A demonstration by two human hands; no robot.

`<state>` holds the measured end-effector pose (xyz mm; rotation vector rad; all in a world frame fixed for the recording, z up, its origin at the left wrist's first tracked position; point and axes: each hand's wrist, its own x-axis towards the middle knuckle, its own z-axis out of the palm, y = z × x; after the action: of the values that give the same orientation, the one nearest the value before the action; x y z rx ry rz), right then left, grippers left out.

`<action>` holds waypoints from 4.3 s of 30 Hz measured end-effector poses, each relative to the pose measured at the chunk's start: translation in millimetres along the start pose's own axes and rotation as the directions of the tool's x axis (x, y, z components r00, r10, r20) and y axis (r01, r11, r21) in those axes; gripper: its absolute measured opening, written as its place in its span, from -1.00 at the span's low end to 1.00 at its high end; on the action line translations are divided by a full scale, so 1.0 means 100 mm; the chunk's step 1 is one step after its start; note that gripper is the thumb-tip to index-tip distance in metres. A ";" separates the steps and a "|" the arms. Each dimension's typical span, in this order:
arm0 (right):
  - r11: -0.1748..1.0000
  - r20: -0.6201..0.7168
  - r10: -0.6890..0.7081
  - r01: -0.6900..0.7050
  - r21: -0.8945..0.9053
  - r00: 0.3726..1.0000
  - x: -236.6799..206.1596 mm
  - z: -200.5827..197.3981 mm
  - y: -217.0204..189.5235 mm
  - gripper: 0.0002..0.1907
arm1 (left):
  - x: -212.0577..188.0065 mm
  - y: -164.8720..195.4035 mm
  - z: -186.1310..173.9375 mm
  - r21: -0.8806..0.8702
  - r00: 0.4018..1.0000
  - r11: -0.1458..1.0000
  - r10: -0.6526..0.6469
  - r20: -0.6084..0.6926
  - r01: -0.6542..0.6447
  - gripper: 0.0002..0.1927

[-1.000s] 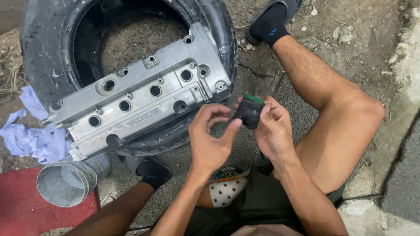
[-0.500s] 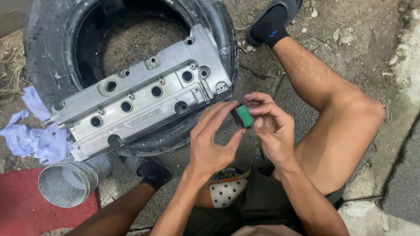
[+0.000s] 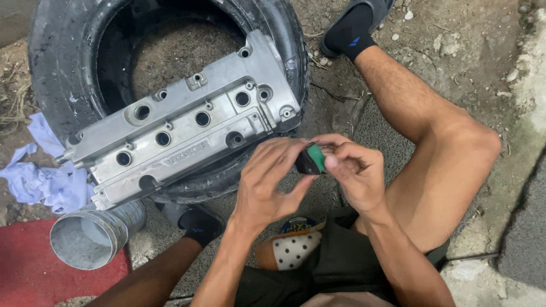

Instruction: The person scrubs a metallic engine cylinder head resting on a tire using a green sponge and water from a bucket. They repeatedly dip the sponge into the bucket, scrub the surface, and rinse the sponge, continuing the cleaning process throughout the clip.

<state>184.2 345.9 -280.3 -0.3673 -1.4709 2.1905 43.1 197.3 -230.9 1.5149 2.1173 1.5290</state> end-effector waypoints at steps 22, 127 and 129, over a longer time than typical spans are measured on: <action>0.931 -0.284 0.221 -0.116 0.345 0.933 0.26 0.24 0.13 -0.63 | -0.05 0.16 0.36 -0.338 0.882 0.823 -0.468 0.054 0.457 -0.50; 0.145 0.400 -0.270 0.448 -0.882 0.876 2.98 0.60 0.93 -0.76 | -0.07 -1.50 -0.95 0.587 0.807 0.554 -0.432 -0.403 0.590 -0.54; 0.169 0.377 -0.234 0.419 -0.892 0.896 3.09 0.69 0.89 -0.77 | -0.06 -1.50 -0.96 0.589 0.815 0.564 -0.422 -0.398 0.579 -0.55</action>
<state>-132.1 424.2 -323.4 -0.1918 -2.5888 0.6643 -106.2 132.5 -302.9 0.6836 3.1106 0.7218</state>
